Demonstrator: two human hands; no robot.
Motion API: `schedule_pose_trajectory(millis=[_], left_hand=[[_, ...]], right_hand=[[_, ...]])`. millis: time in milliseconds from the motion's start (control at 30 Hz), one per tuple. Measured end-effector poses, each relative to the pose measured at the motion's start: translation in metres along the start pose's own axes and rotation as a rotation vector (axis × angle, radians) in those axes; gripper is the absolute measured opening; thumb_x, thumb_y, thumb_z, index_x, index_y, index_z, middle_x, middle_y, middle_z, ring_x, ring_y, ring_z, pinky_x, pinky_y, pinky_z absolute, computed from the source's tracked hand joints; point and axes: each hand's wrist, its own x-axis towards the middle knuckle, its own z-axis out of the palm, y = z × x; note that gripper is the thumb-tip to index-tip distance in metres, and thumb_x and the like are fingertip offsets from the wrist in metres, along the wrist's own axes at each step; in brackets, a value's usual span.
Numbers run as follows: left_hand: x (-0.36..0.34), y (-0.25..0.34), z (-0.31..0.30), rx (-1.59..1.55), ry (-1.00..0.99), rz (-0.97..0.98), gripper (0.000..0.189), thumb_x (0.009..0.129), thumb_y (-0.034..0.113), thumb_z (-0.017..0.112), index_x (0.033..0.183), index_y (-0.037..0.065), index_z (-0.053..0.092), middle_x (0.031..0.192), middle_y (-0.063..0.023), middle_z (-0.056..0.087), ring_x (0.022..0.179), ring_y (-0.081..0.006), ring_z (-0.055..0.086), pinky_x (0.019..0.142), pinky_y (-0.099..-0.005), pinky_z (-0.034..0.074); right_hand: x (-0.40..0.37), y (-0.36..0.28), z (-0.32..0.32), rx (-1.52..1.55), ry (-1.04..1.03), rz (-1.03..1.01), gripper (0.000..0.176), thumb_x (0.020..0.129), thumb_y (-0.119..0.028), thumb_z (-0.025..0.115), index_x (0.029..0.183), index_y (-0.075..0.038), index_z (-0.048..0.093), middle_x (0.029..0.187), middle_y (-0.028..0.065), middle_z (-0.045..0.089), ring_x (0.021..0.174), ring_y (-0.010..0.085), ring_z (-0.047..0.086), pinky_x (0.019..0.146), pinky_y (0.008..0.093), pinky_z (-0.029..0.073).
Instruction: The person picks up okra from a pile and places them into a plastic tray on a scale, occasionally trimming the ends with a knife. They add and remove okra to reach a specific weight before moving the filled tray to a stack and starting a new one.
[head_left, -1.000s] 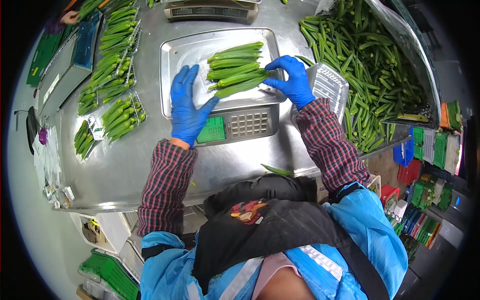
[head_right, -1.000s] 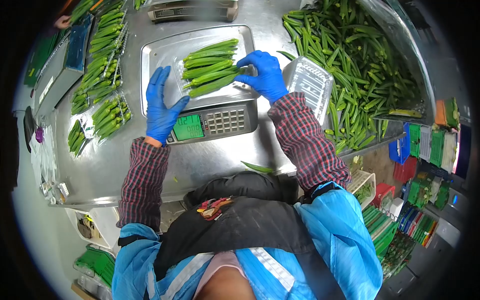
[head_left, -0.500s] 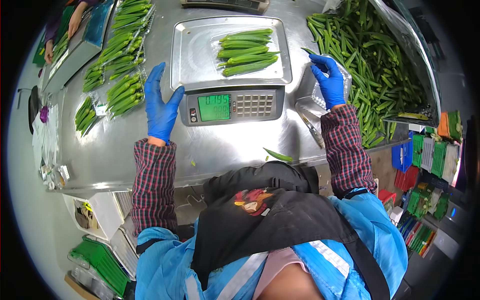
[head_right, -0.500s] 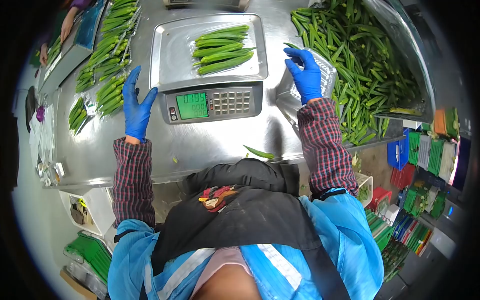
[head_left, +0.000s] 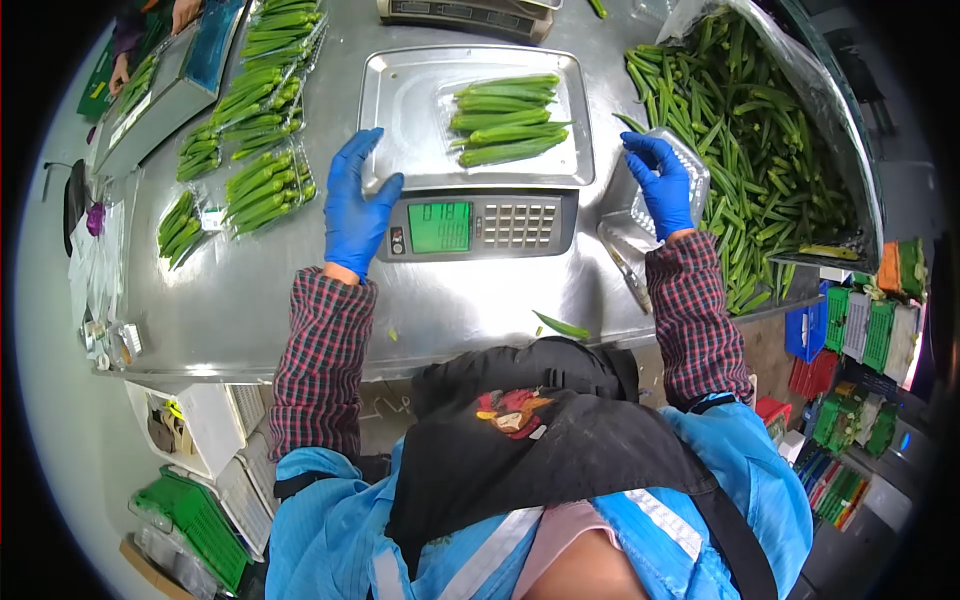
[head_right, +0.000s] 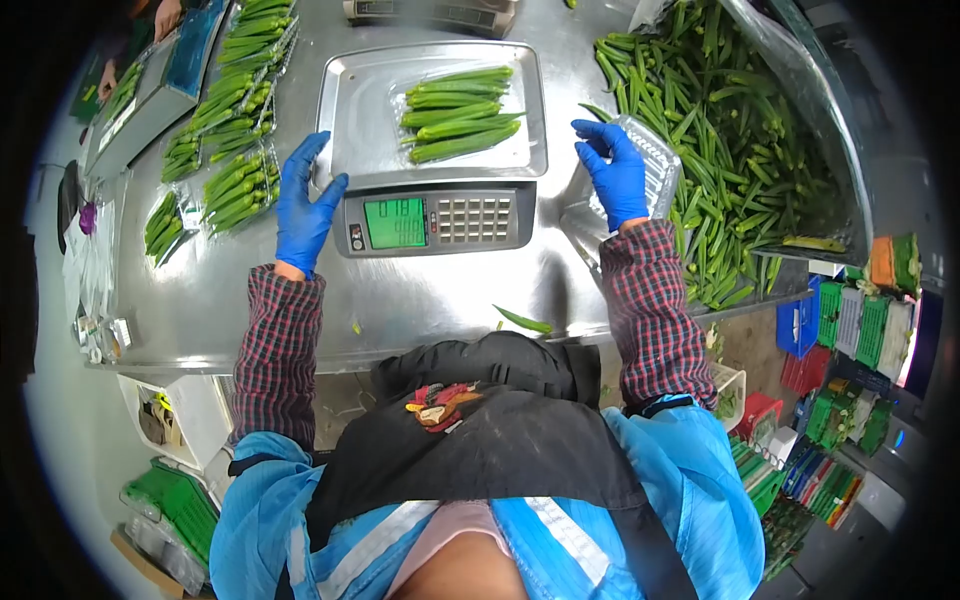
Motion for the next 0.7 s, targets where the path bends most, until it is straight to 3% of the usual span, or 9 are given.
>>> schedule_pose_trajectory(millis=[67,133,200,267,300,500,567,600,700], left_hand=[[0.009,0.006,0.019,0.015,0.006,0.028,0.061,0.076,0.005,0.071,0.133,0.008,0.049,0.134,-0.0111,0.047,0.127,-0.0251,0.043,0.107,-0.0367,0.034],[0.018,0.004,0.055,-0.103,0.024,0.038,0.069,0.071,0.007,0.074,0.134,0.009,0.047,0.136,-0.0132,0.045,0.129,-0.0300,0.040,0.108,-0.0386,0.033],[0.033,0.018,0.077,0.078,-0.019,0.137,0.094,0.063,0.024,0.082,0.143,0.013,0.034,0.146,-0.0196,0.029,0.133,-0.0416,0.028,0.111,-0.0479,0.025],[0.050,0.025,0.097,0.279,-0.062,0.069,0.108,0.058,0.046,0.082,0.145,0.011,0.029,0.145,-0.0258,0.025,0.131,-0.0486,0.024,0.110,-0.0557,0.019],[0.056,0.024,0.104,0.278,-0.097,0.001,0.108,0.059,0.042,0.083,0.146,0.011,0.026,0.147,-0.0275,0.021,0.135,-0.0474,0.020,0.113,-0.0531,0.015],[0.061,0.015,0.105,0.227,-0.188,-0.106,0.112,0.054,0.042,0.085,0.145,0.009,0.027,0.146,-0.0248,0.026,0.133,-0.0443,0.025,0.113,-0.0477,0.023],[0.058,0.020,0.091,0.197,-0.207,-0.108,0.111,0.054,0.040,0.086,0.144,0.009,0.028,0.146,-0.0239,0.027,0.133,-0.0432,0.026,0.113,-0.0467,0.023],[0.059,0.020,0.082,0.167,-0.230,-0.146,0.111,0.054,0.040,0.085,0.144,0.009,0.028,0.146,-0.0236,0.027,0.133,-0.0427,0.026,0.113,-0.0464,0.022],[0.052,0.013,0.058,0.135,-0.228,-0.141,0.110,0.054,0.039,0.085,0.144,0.009,0.029,0.145,-0.0237,0.028,0.133,-0.0418,0.026,0.113,-0.0460,0.022]], right_hand=[[0.012,0.001,0.013,0.035,0.046,0.014,0.026,0.084,-0.004,0.063,0.110,-0.007,0.065,0.097,0.0038,0.067,0.083,0.0121,0.062,0.078,0.0257,0.049],[0.028,-0.018,0.030,-0.226,0.026,-0.111,0.027,0.084,-0.004,0.063,0.111,-0.007,0.064,0.098,0.0066,0.068,0.084,0.0156,0.065,0.077,0.0271,0.050],[0.048,-0.021,0.055,-0.448,0.040,-0.276,0.028,0.084,-0.007,0.058,0.110,-0.010,0.064,0.098,0.0117,0.066,0.088,0.0280,0.065,0.076,0.0351,0.051],[0.064,-0.024,0.073,-0.666,-0.057,-0.175,0.031,0.084,-0.010,0.055,0.114,-0.009,0.060,0.099,0.0139,0.062,0.087,0.0346,0.061,0.076,0.0422,0.049],[0.070,-0.027,0.078,-0.702,-0.046,-0.166,0.032,0.083,-0.009,0.055,0.114,-0.008,0.059,0.098,0.0153,0.061,0.089,0.0358,0.061,0.077,0.0434,0.048],[0.083,-0.010,0.082,-0.946,-0.101,-0.035,0.035,0.082,-0.011,0.057,0.117,-0.008,0.060,0.093,0.0180,0.062,0.088,0.0377,0.061,0.076,0.0446,0.048],[0.077,-0.005,0.075,-0.636,-0.135,0.215,0.027,0.084,-0.016,0.060,0.110,-0.006,0.062,0.087,0.0155,0.065,0.079,0.0313,0.064,0.074,0.0398,0.050],[0.078,-0.001,0.081,-0.357,-0.129,0.271,0.022,0.087,-0.020,0.061,0.104,-0.006,0.064,0.084,0.0092,0.067,0.074,0.0197,0.064,0.070,0.0324,0.050],[0.067,-0.009,0.086,-0.067,-0.173,0.472,0.019,0.090,-0.019,0.060,0.104,-0.007,0.064,0.086,0.0033,0.066,0.075,0.0122,0.060,0.069,0.0271,0.048]])
